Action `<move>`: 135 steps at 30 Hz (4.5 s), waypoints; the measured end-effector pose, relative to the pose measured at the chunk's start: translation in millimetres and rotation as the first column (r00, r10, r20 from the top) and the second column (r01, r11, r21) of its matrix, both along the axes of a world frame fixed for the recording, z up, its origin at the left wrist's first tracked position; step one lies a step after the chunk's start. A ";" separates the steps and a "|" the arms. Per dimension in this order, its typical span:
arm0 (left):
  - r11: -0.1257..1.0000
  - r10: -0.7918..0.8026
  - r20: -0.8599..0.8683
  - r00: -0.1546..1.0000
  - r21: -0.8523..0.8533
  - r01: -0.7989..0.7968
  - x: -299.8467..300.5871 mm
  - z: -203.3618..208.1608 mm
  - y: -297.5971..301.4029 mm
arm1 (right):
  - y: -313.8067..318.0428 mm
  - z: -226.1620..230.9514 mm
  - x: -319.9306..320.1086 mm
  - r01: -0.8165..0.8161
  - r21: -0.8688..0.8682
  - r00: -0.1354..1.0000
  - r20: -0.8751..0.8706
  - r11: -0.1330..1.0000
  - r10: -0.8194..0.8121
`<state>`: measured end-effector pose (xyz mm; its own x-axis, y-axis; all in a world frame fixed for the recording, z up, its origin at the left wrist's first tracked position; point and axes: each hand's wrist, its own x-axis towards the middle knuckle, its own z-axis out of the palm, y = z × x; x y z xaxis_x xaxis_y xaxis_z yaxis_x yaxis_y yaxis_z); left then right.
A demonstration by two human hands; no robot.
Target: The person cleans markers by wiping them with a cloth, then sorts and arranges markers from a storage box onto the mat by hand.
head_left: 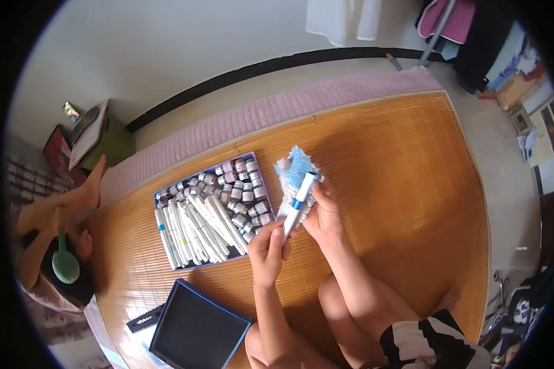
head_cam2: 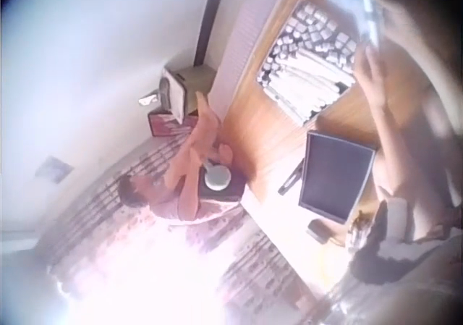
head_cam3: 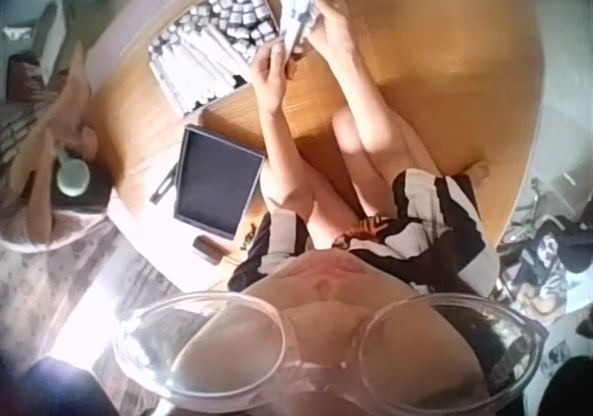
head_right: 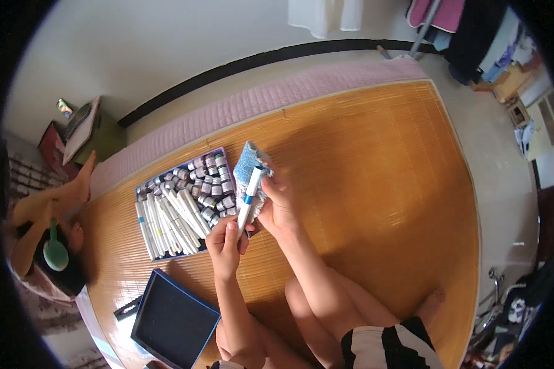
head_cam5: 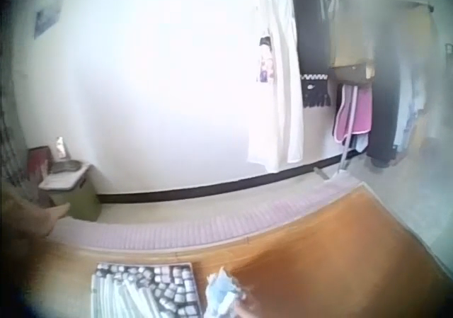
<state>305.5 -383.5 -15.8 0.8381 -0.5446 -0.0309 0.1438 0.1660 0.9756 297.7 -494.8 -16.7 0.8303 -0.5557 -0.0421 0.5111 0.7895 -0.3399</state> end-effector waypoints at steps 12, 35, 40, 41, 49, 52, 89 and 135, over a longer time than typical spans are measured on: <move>0.984 0.043 0.194 0.980 0.162 -0.075 -0.3 -3.2 -5.0 | -10.3 -0.6 -1.9 0.020 -0.171 0.981 -0.188 0.985 -0.052; 0.994 0.010 -0.148 0.989 -0.104 -0.025 5.8 -0.3 5.2 | -7.3 3.1 -4.6 -0.111 -0.202 0.992 -0.074 0.973 0.098; 0.997 0.073 -0.106 0.992 -0.011 -0.075 5.8 1.3 1.9 | -5.2 3.3 -3.6 -0.066 -0.164 0.993 -0.109 0.984 0.049; 0.996 0.088 -0.094 0.992 0.007 -0.087 5.8 0.2 2.5 | -3.7 3.5 -3.7 -0.044 -0.175 0.988 -0.151 0.984 0.017; 0.975 0.199 0.080 0.977 0.088 -0.206 6.0 -4.9 1.8 | -2.5 2.7 -0.8 -0.005 -0.198 0.974 -0.225 0.980 -0.040; 0.963 0.226 0.075 0.971 0.135 -0.235 3.6 -4.8 -1.3 | -5.1 4.0 -1.3 -0.022 -0.146 0.975 -0.224 0.989 -0.012; 0.983 0.180 0.008 0.984 0.042 -0.181 4.9 -5.3 -1.7 | -0.4 3.8 -1.7 -0.054 -0.262 0.986 -0.164 0.964 0.010; 0.852 0.488 0.567 0.664 -0.143 -0.504 -12.9 52.4 53.7 | -46.0 -35.9 19.0 0.028 -0.909 0.893 0.209 0.415 0.398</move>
